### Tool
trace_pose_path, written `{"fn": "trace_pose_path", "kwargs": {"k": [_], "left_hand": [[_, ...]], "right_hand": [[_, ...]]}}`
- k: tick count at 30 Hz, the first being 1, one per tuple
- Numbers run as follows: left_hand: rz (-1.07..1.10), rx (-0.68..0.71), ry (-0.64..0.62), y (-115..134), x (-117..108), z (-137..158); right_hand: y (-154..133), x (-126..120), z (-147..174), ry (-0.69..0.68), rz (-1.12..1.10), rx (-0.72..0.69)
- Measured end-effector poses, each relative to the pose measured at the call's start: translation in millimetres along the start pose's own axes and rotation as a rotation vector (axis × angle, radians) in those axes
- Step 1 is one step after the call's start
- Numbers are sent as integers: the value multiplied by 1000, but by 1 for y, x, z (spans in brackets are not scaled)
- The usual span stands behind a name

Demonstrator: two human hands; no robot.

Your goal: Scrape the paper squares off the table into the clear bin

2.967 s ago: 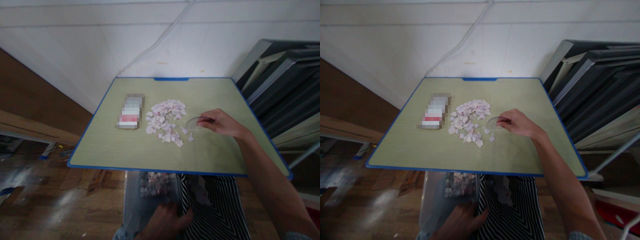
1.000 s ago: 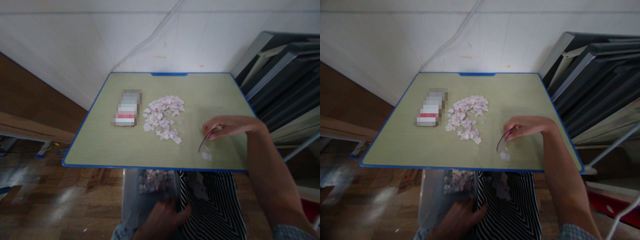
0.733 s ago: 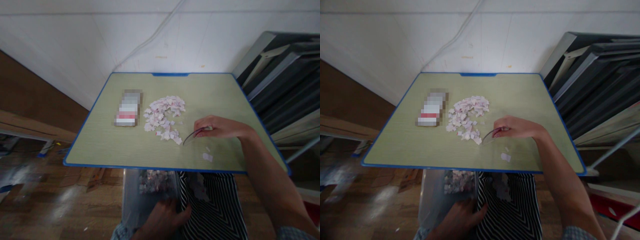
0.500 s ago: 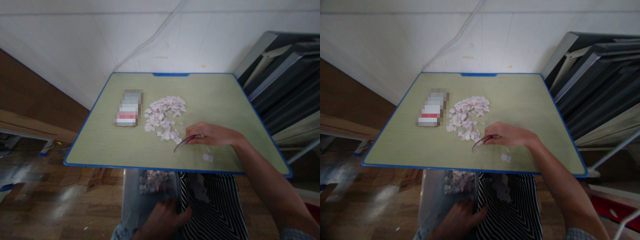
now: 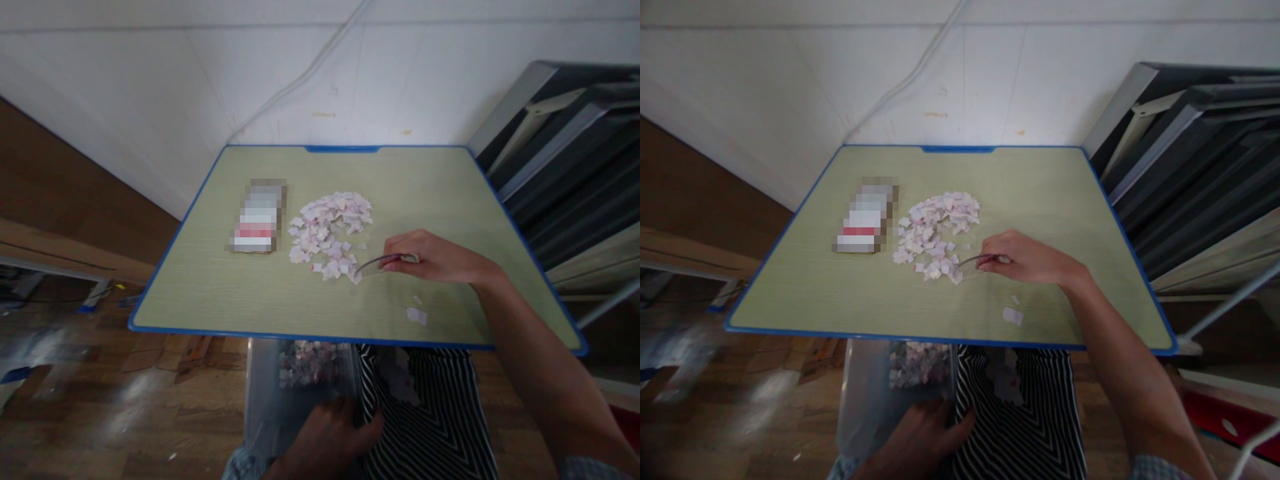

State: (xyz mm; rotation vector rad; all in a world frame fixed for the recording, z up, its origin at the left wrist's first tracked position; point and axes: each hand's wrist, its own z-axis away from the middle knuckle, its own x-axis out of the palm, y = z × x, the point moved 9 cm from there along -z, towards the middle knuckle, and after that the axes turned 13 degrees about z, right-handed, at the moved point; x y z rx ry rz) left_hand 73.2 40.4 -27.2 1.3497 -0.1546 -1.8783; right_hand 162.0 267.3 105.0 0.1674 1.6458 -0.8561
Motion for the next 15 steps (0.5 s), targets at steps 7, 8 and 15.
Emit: {"fn": "trace_pose_path", "kwargs": {"k": [7, 8, 15], "left_hand": [[23, -16, -29, 0, -2, 0], [30, -14, -28, 0, -2, 0], [27, -8, -19, 1, -2, 1]], "right_hand": [[-10, 2, 1, -32, -26, -70], [-10, 3, 1, -34, -30, -73], [-12, 8, -2, -57, -41, -51]]}}
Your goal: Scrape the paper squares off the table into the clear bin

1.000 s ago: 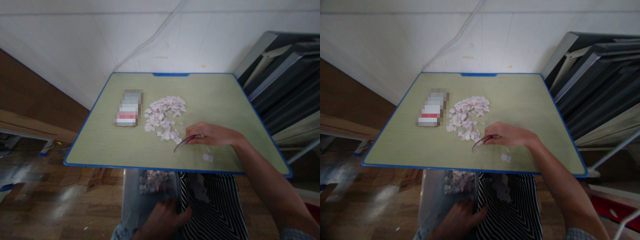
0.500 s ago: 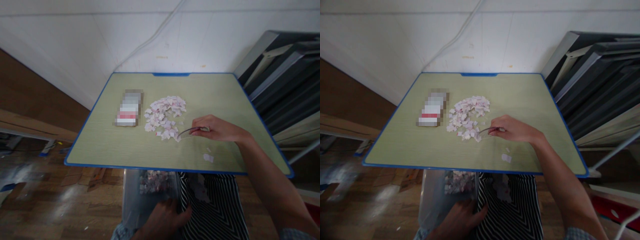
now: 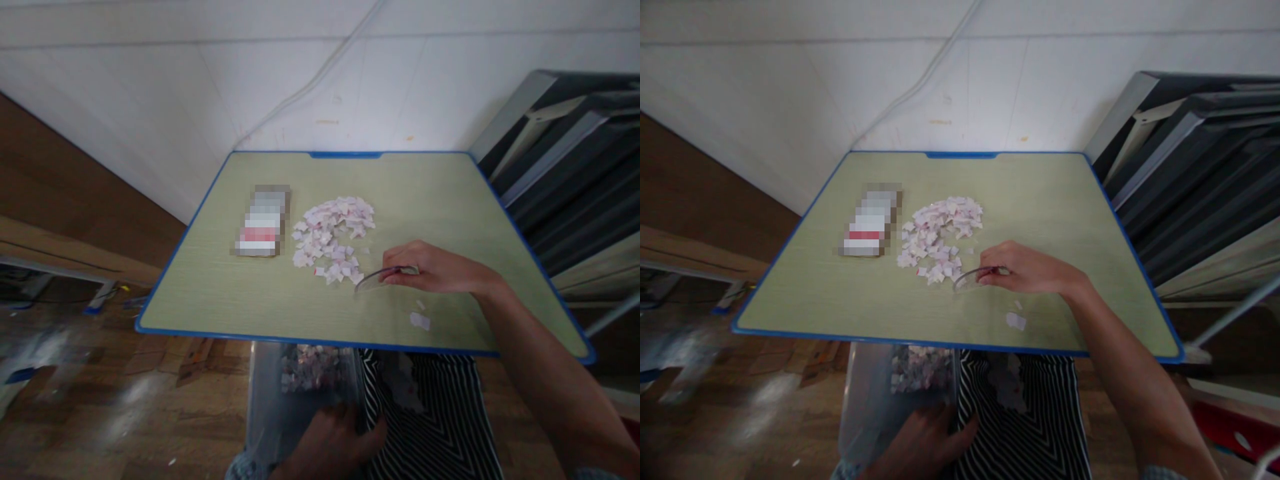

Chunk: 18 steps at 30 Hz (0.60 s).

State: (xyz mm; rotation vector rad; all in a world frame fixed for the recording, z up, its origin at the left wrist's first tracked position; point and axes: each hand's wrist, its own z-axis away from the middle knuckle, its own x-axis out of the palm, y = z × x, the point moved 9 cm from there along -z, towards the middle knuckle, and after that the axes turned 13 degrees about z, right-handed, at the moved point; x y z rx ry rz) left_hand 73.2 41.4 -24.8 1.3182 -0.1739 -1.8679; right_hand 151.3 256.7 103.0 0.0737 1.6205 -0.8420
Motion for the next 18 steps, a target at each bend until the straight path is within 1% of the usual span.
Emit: {"fn": "trace_pose_path", "kwargs": {"k": [6, 10, 14, 18], "left_hand": [[-7, 9, 55, 0, -1, -1], [-2, 1, 54, -1, 0, -1], [-11, 16, 67, 0, 0, -1], [-17, 20, 95, -2, 2, -1]], "right_hand": [[-16, 13, -10, -67, -38, -34], [-25, 14, -14, -60, -64, -72], [-17, 2, -6, -12, -78, -79], [-3, -1, 4, -60, -82, -63]]}}
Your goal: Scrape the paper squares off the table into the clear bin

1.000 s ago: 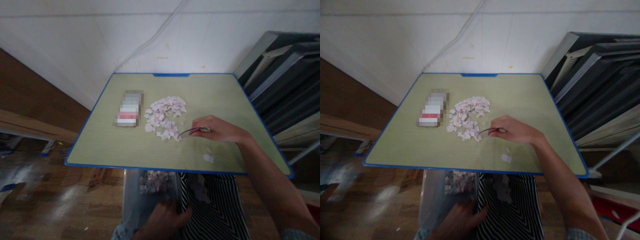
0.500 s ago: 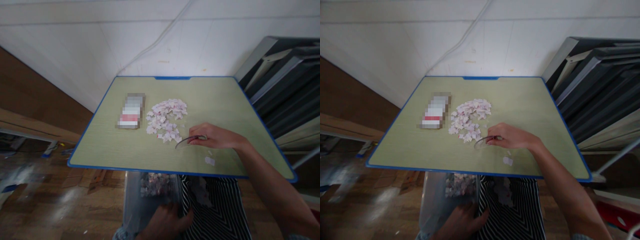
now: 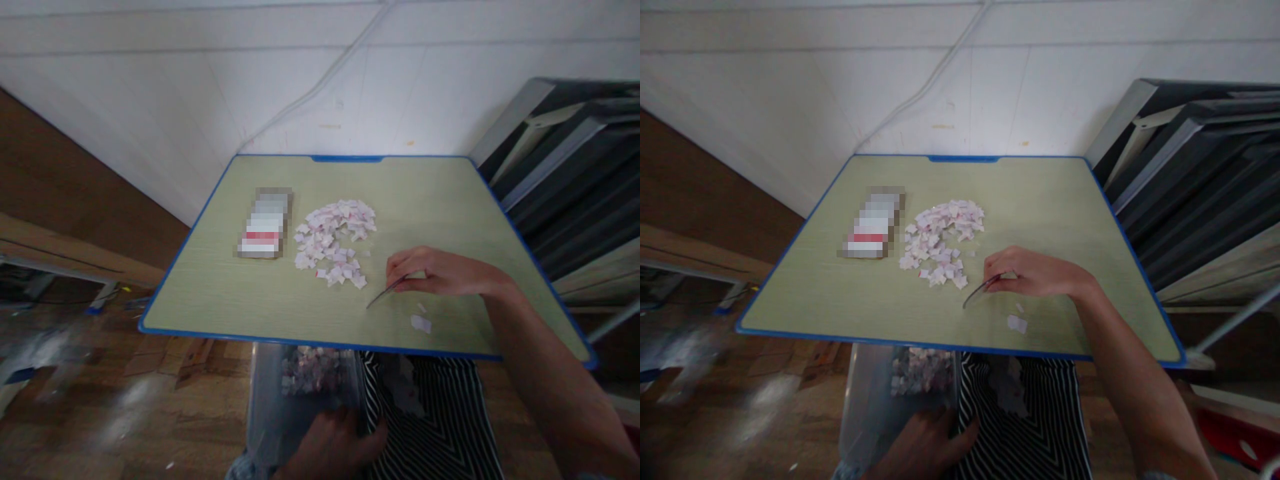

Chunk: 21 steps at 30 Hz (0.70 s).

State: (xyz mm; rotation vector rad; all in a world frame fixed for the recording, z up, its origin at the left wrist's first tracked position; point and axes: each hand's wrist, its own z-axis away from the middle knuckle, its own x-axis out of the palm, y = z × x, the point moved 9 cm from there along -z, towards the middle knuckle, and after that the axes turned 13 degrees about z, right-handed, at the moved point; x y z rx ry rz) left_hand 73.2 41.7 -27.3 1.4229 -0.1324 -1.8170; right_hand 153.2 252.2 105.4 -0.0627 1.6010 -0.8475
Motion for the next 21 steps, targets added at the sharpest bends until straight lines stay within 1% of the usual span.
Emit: {"fn": "trace_pose_path", "kwargs": {"k": [3, 6, 9, 11, 13, 15, 17, 19, 21], "left_hand": [[-5, 4, 16, -1, 1, 0], [-13, 0, 3, -1, 1, -1], [-18, -1, -17, 0, 0, -1], [-10, -1, -21, 1, 0, -1], [-3, -4, -10, 0, 0, -1], [2, 1, 8, 0, 0, -1], [5, 11, 33, 0, 1, -1], [7, 20, 57, 1, 0, -1], [9, 20, 64, 1, -1, 0]], "right_hand": [[2, 5, -1, -34, -20, -2], [-5, 16, -13, -43, -23, -19], [-13, 27, -27, -2, 17, -24], [-18, 30, -33, 38, 30, -44], [-19, 26, -33, 82, 19, -56], [-15, 14, -27, 144, -3, -40], [-5, -1, -17, 204, -12, 5], [6, -10, -9, 198, -5, 62], [17, -13, -2, 153, 3, 114]]}}
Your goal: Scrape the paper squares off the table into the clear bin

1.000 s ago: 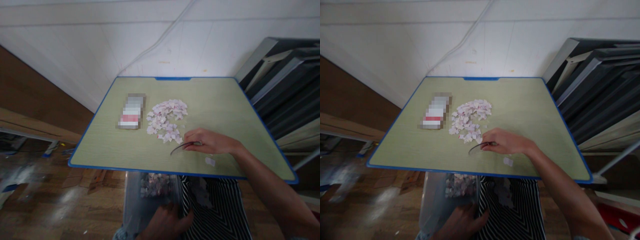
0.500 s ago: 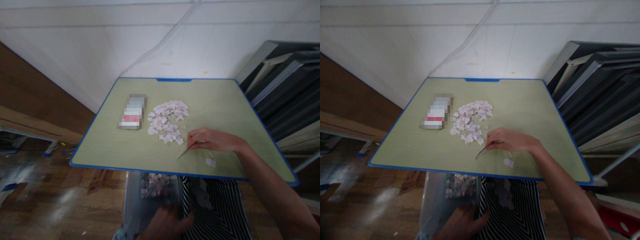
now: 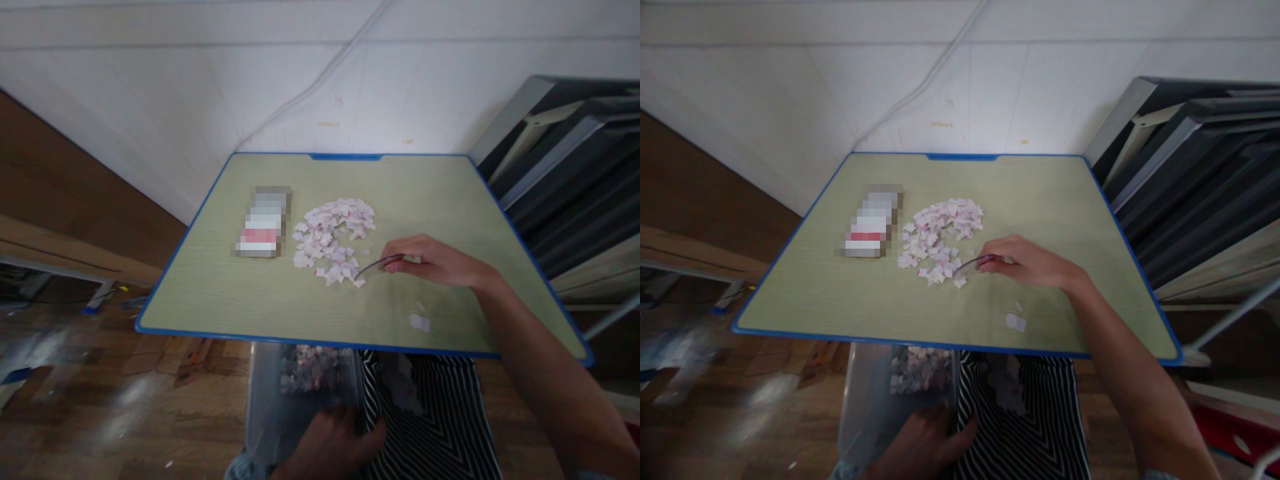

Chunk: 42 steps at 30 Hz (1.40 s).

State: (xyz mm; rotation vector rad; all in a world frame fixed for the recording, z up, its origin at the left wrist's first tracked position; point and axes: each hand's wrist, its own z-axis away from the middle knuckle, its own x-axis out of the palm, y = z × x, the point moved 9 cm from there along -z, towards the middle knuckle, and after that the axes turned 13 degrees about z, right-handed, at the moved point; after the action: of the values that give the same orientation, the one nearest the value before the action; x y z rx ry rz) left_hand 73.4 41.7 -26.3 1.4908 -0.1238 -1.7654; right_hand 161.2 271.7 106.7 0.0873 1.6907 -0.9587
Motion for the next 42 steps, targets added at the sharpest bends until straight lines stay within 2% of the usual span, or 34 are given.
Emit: {"fn": "trace_pose_path", "kwargs": {"k": [6, 10, 14, 18, 23, 26, 31, 33, 35, 39, 42], "left_hand": [[3, -10, -57, 1, -1, 2], [-1, -8, -42, 1, -2, 2], [3, -14, -29, 1, -2, 1], [3, -2, -42, 2, -2, 0], [-13, -2, -6, 1, -3, 2], [-11, 4, 14, 1, -4, 1], [-16, -11, -67, 1, -1, 0], [-15, -12, -75, 1, -1, 0], [-22, -7, -51, 2, -2, 1], [-40, 10, 35, 2, -3, 2], [-47, 10, 21, 1, 0, 1]], "right_hand": [[16, 0, 9, -120, 38, 92], [19, -10, 12, -56, 67, 130], [19, -4, 14, -131, 53, 129], [14, -11, 12, -49, 67, 106], [12, 2, 13, -166, 15, 96], [14, -2, 13, -138, 39, 102], [16, -2, 14, -161, 46, 106], [16, -5, 13, -122, 74, 117], [16, -9, 12, -72, 108, 125], [13, -6, 11, -94, 105, 103], [12, -10, 11, -52, 143, 101]]}}
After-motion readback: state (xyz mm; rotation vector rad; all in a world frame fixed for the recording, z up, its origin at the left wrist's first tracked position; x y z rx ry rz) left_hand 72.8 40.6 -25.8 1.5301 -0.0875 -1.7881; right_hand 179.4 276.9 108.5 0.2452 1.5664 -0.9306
